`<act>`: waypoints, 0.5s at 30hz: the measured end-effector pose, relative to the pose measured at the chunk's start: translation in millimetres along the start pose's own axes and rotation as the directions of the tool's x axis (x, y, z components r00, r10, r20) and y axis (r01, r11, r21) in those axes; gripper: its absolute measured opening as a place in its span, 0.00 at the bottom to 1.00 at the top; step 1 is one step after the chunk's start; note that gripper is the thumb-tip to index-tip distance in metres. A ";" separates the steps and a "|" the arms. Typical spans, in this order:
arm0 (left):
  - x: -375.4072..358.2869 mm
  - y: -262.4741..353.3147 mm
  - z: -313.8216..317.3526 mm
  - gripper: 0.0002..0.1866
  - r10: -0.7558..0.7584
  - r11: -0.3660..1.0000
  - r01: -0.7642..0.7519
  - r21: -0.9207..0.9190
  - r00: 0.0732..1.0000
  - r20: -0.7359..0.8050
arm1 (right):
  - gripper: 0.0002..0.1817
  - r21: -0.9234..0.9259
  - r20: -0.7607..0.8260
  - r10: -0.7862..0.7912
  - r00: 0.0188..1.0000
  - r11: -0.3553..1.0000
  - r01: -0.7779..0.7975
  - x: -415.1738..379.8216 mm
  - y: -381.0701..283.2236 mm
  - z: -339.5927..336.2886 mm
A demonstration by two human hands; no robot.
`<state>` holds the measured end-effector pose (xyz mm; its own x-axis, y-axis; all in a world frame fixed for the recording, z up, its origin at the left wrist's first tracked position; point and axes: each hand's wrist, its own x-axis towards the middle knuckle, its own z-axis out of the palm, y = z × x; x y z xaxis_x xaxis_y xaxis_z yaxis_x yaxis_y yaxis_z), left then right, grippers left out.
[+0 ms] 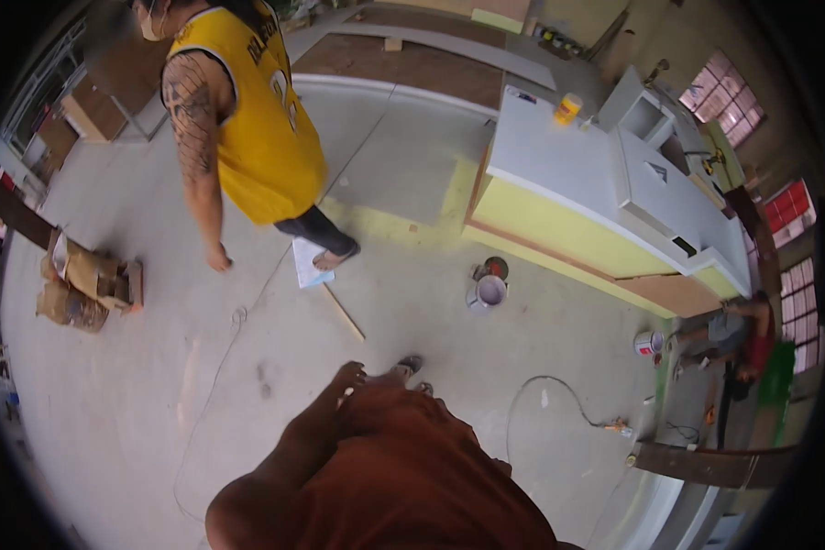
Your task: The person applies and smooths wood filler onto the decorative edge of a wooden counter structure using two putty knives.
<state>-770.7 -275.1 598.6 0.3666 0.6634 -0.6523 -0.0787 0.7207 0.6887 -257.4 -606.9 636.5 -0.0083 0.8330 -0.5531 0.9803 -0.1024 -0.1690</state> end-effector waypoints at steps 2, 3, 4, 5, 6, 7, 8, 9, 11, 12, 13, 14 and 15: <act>-36.2 8.8 11.9 0.18 -0.052 0.993 0.077 0.089 0.965 -0.256 | 0.23 -0.050 -0.134 -0.080 0.988 0.996 0.074 -9.0 56.2 85.9; -45.9 -10.0 -0.5 0.19 -0.037 0.982 0.089 0.169 0.957 -0.287 | 0.25 -0.098 -0.283 -0.148 0.947 0.987 0.125 -15.7 50.9 123.9; -70.1 -10.2 0.9 0.19 -0.113 0.979 0.157 0.127 0.948 -0.296 | 0.21 0.496 -0.167 0.229 0.959 0.860 -0.119 -17.8 48.4 117.3; -86.7 -19.6 1.8 0.17 -0.082 0.888 0.241 0.392 0.921 -0.381 | 0.27 0.779 0.416 0.486 0.769 0.246 -0.577 -11.9 -6.2 23.0; -91.8 -46.5 -12.5 0.15 -0.022 0.541 0.233 0.808 0.964 -0.264 | 0.30 0.791 0.418 0.473 0.776 0.230 -0.566 2.7 -23.9 -0.3; -115.2 -58.7 -10.5 0.13 -0.133 0.675 0.282 0.682 0.955 -0.263 | 0.29 0.756 0.183 0.424 0.887 0.517 -0.403 30.0 -29.7 2.6; -155.7 -34.7 14.0 0.13 -0.177 0.664 0.322 0.675 0.945 -0.275 | 0.25 0.701 0.224 0.424 0.878 0.556 -0.447 61.0 -40.3 -11.7; -167.3 -18.3 28.1 0.13 -0.207 0.643 0.345 0.684 0.938 -0.278 | 0.21 0.838 0.086 0.382 0.920 0.471 -0.274 91.2 -46.9 -5.5; -167.6 11.9 42.2 0.13 -0.242 0.603 0.364 0.710 0.931 -0.272 | 0.19 0.939 0.328 0.367 0.871 -0.024 -0.343 134.9 -84.2 -70.5; -166.8 19.5 46.1 0.13 -0.259 0.586 0.371 0.720 0.928 -0.267 | 0.19 0.972 0.231 0.323 0.918 -0.035 -0.233 151.2 -99.6 -91.5; -164.2 27.4 50.6 0.13 -0.275 0.574 0.377 0.727 0.925 -0.263 | 0.18 0.968 0.252 0.289 0.924 -0.057 -0.246 170.0 -117.1 -115.1; -162.2 36.6 55.6 0.13 -0.288 0.568 0.385 0.728 0.921 -0.263 | 0.18 0.963 0.270 0.249 0.930 -0.071 -0.261 191.5 -127.7 -129.1; -161.0 41.4 58.3 0.13 -0.302 0.564 0.397 0.724 0.915 -0.266 | 0.18 0.957 0.290 0.174 0.941 -0.058 -0.284 211.9 -134.9 -143.6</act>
<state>-778.9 -363.8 750.5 0.1128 0.4427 -0.8896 0.7725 0.5240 0.3587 -363.1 -338.4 659.3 0.1051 0.6089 -0.7862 -0.2430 -0.7509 -0.6140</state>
